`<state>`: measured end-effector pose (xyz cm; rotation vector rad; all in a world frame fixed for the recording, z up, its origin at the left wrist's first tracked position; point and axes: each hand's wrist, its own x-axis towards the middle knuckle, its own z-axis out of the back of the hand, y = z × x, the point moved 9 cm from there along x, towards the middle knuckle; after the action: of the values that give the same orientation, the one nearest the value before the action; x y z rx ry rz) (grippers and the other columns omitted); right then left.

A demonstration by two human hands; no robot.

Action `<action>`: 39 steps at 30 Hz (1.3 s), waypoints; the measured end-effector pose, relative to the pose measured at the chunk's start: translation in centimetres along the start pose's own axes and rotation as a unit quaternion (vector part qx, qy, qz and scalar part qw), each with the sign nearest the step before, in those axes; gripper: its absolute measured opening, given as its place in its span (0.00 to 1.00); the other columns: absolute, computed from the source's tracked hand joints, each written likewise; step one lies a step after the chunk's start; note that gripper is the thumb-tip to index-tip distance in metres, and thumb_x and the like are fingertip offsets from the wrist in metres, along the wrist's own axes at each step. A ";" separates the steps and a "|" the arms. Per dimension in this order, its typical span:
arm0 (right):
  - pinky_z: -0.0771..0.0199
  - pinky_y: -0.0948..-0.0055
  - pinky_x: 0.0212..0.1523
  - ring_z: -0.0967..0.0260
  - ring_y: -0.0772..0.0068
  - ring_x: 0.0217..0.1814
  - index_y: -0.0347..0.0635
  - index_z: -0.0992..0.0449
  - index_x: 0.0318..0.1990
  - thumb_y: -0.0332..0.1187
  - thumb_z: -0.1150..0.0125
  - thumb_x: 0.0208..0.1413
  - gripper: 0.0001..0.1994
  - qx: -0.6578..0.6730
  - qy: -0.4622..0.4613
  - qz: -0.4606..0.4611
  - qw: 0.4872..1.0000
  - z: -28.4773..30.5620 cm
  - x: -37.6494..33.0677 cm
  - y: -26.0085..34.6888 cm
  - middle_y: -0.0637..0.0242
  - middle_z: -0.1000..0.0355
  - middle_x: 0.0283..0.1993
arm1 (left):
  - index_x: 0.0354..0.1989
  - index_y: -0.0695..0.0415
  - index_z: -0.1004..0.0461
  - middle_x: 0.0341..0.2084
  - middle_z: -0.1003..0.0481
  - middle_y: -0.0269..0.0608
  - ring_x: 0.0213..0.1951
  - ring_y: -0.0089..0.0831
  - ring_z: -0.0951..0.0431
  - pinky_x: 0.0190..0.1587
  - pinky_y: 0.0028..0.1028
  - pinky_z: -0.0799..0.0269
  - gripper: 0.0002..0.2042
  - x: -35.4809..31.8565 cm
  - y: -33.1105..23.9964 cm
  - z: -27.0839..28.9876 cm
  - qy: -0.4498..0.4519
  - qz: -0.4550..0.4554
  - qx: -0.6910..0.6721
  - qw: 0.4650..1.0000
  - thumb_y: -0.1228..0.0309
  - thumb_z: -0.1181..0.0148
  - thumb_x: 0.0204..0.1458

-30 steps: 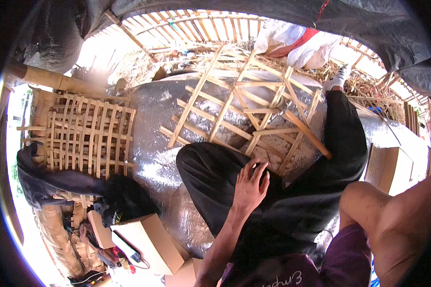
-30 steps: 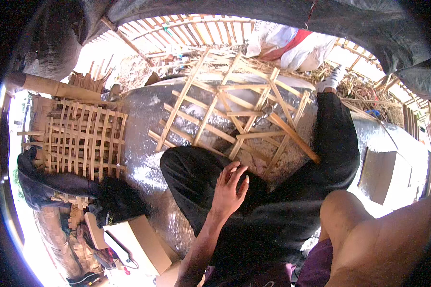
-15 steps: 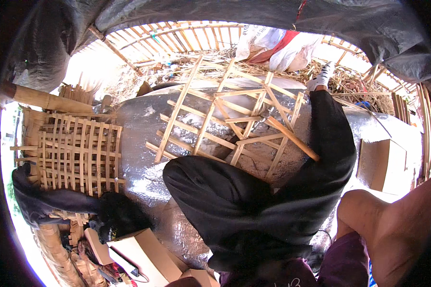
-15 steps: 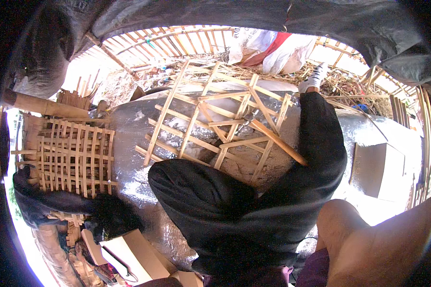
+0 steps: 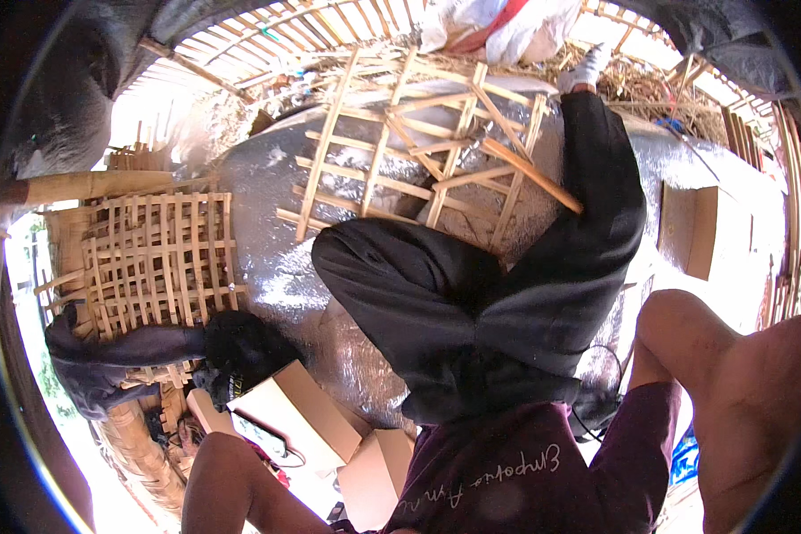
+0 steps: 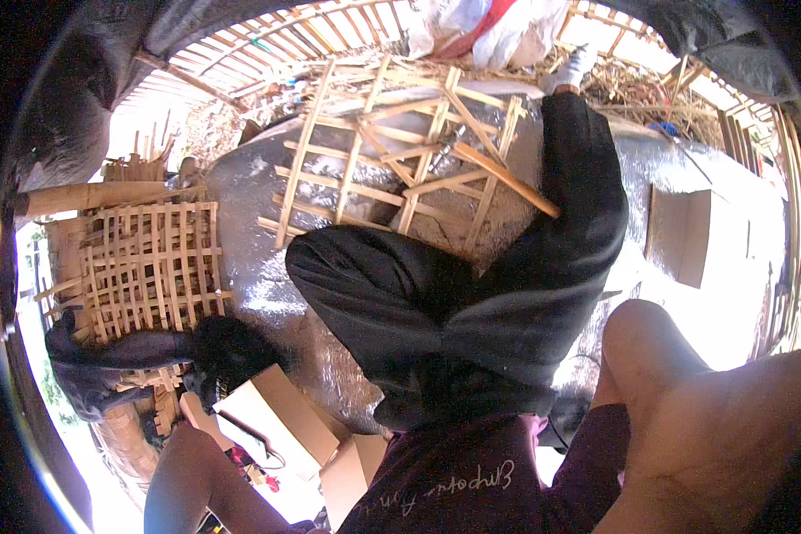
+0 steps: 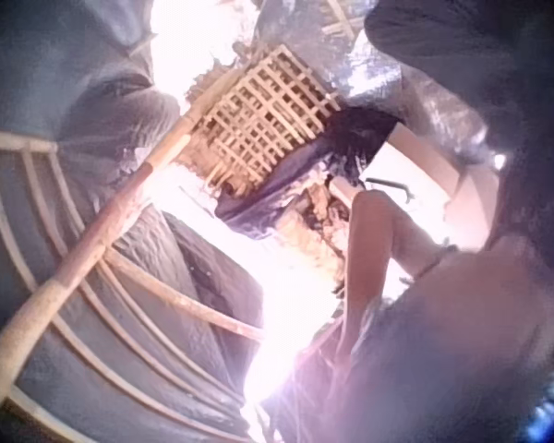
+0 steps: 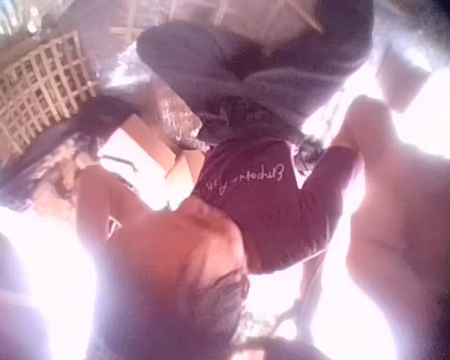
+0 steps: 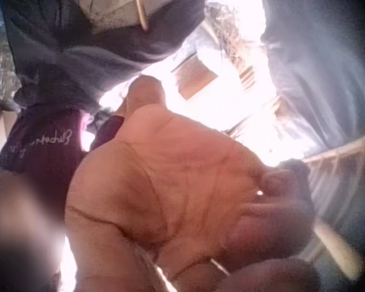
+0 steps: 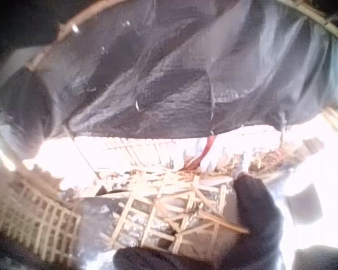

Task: The person assembles a bamboo lattice by driving nails into the intersections of thin wood strips using a hammer. They handle the wooden structure, flipping it over and repositioning it on a tarp while continuing to secure the joints.

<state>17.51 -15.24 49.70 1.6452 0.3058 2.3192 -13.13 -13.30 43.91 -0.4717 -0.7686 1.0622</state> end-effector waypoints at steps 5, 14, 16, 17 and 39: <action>0.38 0.60 0.61 0.40 0.62 0.64 0.39 0.39 0.64 0.50 0.50 0.60 0.30 -0.026 -0.004 0.024 0.999 -0.3 1.6 1.7 0.61 0.39 0.65 | 0.51 0.57 0.30 0.45 0.26 0.47 0.47 0.44 0.26 0.50 0.37 0.30 0.16 0.8 -0.7 -0.1 -0.005 -0.025 -0.006 1.000 0.73 0.39 0.54; 0.37 0.60 0.61 0.40 0.63 0.63 0.40 0.39 0.64 0.51 0.52 0.61 0.30 -0.145 -0.137 -0.109 0.974 3.4 -3.3 -3.9 0.63 0.39 0.65 | 0.51 0.58 0.30 0.46 0.27 0.48 0.48 0.45 0.27 0.52 0.38 0.31 0.16 6.4 0.6 -8.0 0.005 -0.079 -0.039 0.996 0.72 0.39 0.54; 0.37 0.60 0.61 0.40 0.63 0.63 0.40 0.39 0.64 0.51 0.53 0.61 0.30 -0.175 -0.181 -0.217 0.943 4.1 -7.2 -9.3 0.63 0.39 0.65 | 0.51 0.58 0.31 0.47 0.27 0.48 0.48 0.45 0.27 0.52 0.38 0.32 0.16 8.0 1.5 -10.4 0.001 -0.094 -0.059 0.994 0.72 0.39 0.54; 0.37 0.60 0.61 0.40 0.63 0.63 0.40 0.39 0.64 0.52 0.53 0.61 0.30 -0.180 -0.197 -0.271 0.925 4.0 -9.0 -12.6 0.63 0.38 0.65 | 0.51 0.58 0.31 0.47 0.28 0.48 0.49 0.45 0.27 0.52 0.38 0.32 0.16 8.6 2.4 -11.2 -0.009 -0.094 -0.073 0.993 0.72 0.39 0.54; 0.42 0.58 0.65 0.43 0.66 0.66 0.45 0.41 0.67 0.57 0.59 0.63 0.32 0.313 -0.624 -0.385 0.604 2.8 -35.6 -56.4 0.67 0.41 0.67 | 0.52 0.60 0.33 0.49 0.30 0.51 0.52 0.47 0.30 0.55 0.40 0.35 0.17 11.7 10.5 -11.0 -0.111 -0.041 -0.037 0.992 0.72 0.40 0.55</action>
<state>37.16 25.41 0.55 2.2727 1.1962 0.1132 -7.85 1.92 33.44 -0.3853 -1.0182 1.0213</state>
